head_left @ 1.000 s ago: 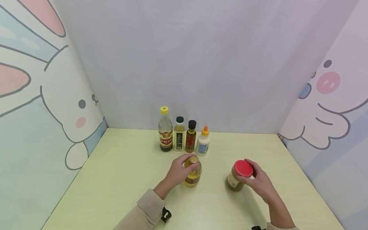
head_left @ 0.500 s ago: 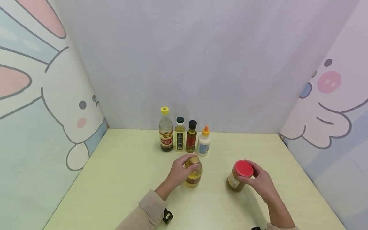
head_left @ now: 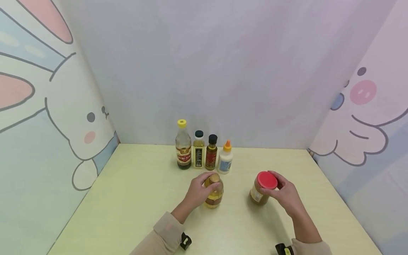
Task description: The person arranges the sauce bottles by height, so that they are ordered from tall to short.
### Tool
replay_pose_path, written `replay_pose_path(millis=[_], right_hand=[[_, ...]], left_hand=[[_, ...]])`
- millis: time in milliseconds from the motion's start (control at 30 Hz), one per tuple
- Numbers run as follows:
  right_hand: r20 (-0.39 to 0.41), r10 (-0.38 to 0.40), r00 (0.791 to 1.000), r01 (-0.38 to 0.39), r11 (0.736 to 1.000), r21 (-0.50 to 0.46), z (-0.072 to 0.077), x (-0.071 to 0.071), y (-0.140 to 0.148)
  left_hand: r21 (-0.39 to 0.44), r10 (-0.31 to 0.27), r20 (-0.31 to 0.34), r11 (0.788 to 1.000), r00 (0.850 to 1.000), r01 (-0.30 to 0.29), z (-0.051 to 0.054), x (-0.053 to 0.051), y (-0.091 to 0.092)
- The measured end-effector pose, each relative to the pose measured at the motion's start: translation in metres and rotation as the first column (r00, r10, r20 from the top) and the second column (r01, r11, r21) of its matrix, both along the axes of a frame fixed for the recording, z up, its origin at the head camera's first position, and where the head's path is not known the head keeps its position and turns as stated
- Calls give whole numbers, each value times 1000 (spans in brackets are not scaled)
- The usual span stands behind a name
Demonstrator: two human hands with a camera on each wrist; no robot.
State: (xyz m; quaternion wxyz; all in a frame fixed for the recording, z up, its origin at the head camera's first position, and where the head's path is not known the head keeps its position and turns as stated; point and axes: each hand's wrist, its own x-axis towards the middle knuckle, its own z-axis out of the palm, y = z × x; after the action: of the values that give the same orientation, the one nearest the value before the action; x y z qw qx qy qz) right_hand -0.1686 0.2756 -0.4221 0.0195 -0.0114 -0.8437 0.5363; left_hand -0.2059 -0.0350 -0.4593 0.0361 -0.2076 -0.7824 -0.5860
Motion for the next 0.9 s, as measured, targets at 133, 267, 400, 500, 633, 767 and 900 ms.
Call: replay_pose_path(millis=[133,267,400,500,633,767,900], right_hand=[[1,14,1000,-14,1000,-5,4,-10,-2],[-4,24,1000,-24,1000,-19,5,-19,-4],[9,25,1000,-25,999,-35,5,-29,-6],[15,24,1000,-24,999,-43,4,-36,-8],[12,29,1000,-28,999,-45,2,-46,-11],[6,35,999,-34,998,-51,-1,-55,-13],[2,33,999,-33,998,-58,-4,-62,-14]], left_hand=[[-1,0,-7,1000,1000,0,-1,0,-1],[1,-1,-8,1000,1000,1,-1,0,0],[-6,-1,-6,1000,1000,1,-1,0,0],[-14,-1,-11,1000,1000,1,-1,0,-1],[-16,-2,-20,1000,1000,2,-2,-2,-1],[-16,-1,-20,1000,1000,0,-2,-2,-1],[-17,-1,-19,1000,1000,1,-1,-1,-1]])
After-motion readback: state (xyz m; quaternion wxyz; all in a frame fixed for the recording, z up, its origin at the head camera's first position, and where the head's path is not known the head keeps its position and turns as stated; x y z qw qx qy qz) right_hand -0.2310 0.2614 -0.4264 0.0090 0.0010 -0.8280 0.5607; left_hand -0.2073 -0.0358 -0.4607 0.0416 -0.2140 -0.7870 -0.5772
